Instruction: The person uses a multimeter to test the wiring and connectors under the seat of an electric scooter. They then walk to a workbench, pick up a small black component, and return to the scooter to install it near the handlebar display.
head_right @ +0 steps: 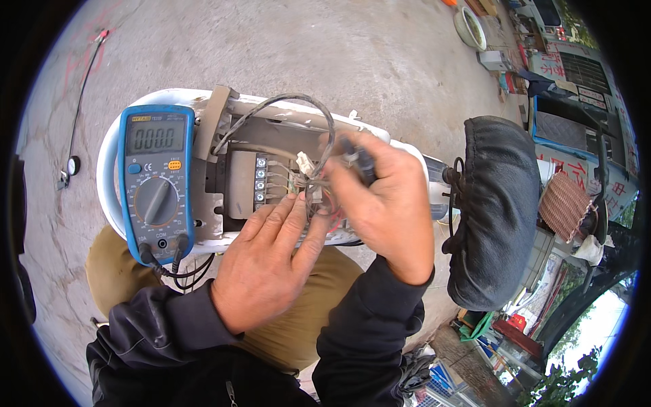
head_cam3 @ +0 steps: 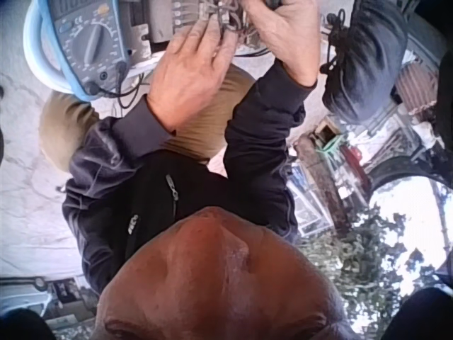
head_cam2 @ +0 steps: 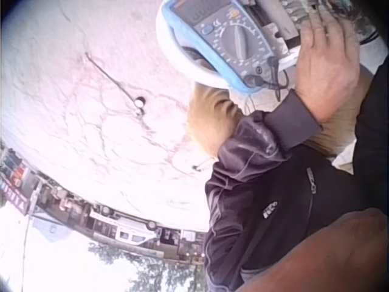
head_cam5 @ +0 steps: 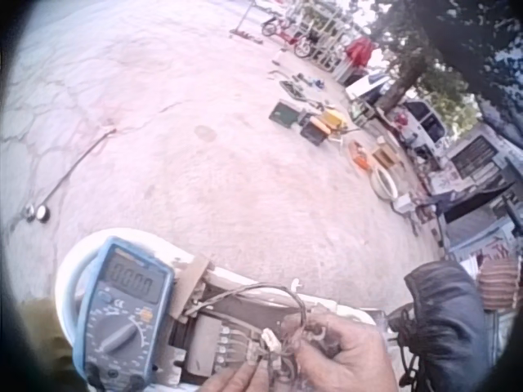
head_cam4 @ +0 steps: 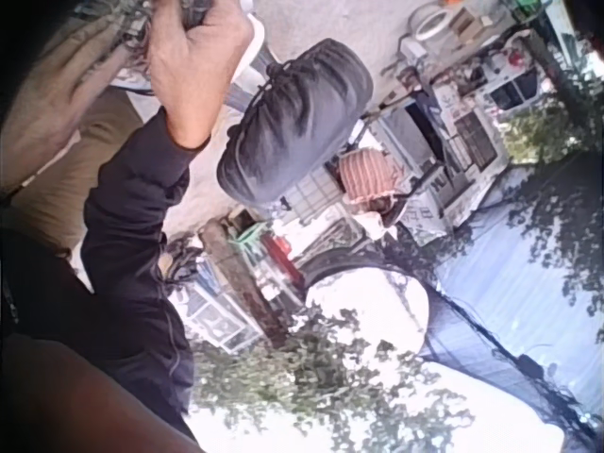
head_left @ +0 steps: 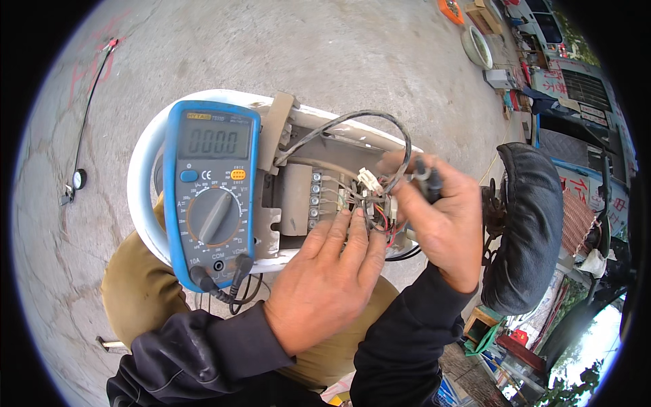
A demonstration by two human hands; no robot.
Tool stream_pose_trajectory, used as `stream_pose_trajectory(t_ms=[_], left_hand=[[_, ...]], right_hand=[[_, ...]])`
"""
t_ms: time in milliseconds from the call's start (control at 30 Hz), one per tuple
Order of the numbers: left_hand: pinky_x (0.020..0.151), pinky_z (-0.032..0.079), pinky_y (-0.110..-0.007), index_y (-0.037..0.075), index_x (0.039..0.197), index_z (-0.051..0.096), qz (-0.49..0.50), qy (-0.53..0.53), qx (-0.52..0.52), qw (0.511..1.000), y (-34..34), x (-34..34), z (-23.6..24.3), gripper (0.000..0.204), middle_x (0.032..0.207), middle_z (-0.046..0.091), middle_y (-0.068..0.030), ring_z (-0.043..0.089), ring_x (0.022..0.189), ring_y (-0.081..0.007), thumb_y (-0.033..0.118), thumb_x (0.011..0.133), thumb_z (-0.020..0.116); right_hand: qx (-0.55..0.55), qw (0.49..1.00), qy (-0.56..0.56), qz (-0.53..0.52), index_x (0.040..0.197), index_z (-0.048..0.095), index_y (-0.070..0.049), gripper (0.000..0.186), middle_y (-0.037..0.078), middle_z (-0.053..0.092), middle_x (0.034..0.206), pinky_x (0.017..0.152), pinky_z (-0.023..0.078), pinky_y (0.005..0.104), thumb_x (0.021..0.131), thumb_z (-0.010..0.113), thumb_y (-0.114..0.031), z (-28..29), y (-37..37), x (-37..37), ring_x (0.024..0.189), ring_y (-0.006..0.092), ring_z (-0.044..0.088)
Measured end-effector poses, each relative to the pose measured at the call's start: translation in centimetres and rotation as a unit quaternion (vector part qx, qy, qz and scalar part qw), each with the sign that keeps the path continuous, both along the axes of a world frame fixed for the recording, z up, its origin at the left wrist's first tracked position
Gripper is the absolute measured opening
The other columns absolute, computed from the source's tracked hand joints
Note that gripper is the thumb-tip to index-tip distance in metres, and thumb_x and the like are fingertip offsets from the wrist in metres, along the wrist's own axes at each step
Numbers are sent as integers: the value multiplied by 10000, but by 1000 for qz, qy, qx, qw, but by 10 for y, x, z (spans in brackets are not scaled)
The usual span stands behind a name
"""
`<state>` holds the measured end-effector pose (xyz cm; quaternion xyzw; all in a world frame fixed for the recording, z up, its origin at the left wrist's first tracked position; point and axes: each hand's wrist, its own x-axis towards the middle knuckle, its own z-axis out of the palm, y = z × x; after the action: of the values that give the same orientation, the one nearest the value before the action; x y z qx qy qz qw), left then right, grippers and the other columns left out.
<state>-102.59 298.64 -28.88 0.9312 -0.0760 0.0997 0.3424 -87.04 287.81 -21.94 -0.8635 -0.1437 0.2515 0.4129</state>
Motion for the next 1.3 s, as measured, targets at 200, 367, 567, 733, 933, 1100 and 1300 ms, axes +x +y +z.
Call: stream_pose_trajectory(t_ms=[200,367,567,733,933,1100,1300], left_hand=[[1147,479,-517,-90,1396,600,-4,2,0,1000,1,0,-1,495,1374,648,-335,648,1319,-451,192,989,608],[1139,484,-523,-100,1413,589,-12,2,-5,1000,3,0,0,511,1367,645,-343,647,1310,-455,184,989,605],[1128,490,-526,-110,1422,581,-20,-3,5,1000,4,-1,-1,529,1366,640,-353,647,1300,-463,179,980,607],[1126,490,-528,-114,1424,574,-16,1,5,1000,3,0,1,523,1379,633,-356,651,1293,-460,162,981,610],[1122,486,-541,-61,1538,506,-1,36,-21,999,5,-1,5,666,1429,597,-332,640,1300,-442,169,954,728],[1105,495,-538,-63,1529,505,11,47,-64,997,8,-2,4,703,1437,597,-336,644,1296,-436,189,933,779],[1085,507,-516,-50,1518,528,0,37,-44,998,7,-2,3,684,1415,633,-339,657,1285,-429,196,927,768]], right_hand=[[-33,996,-1,79,1166,785,41,268,32,750,925,691,493,242,900,800,10,-8,3,3,790,67,631],[-20,987,-95,129,1131,783,56,263,96,770,1014,737,542,284,872,816,15,-25,10,4,851,121,686],[-38,980,-149,128,1162,764,60,271,120,783,950,815,569,319,918,798,-53,-34,14,5,902,152,730],[-12,998,-57,22,1155,733,20,209,48,781,931,671,519,258,1025,770,-139,-32,5,13,756,70,634],[37,999,-3,-24,1146,700,41,196,71,769,895,669,516,252,1023,752,-102,-21,-4,6,760,71,650],[11,999,-47,7,1124,709,57,168,74,763,893,730,560,275,1023,740,-74,-13,-6,2,825,97,687],[45,999,-19,0,1133,715,58,195,74,755,892,739,550,272,1011,761,-87,-17,-5,5,826,93,664]])
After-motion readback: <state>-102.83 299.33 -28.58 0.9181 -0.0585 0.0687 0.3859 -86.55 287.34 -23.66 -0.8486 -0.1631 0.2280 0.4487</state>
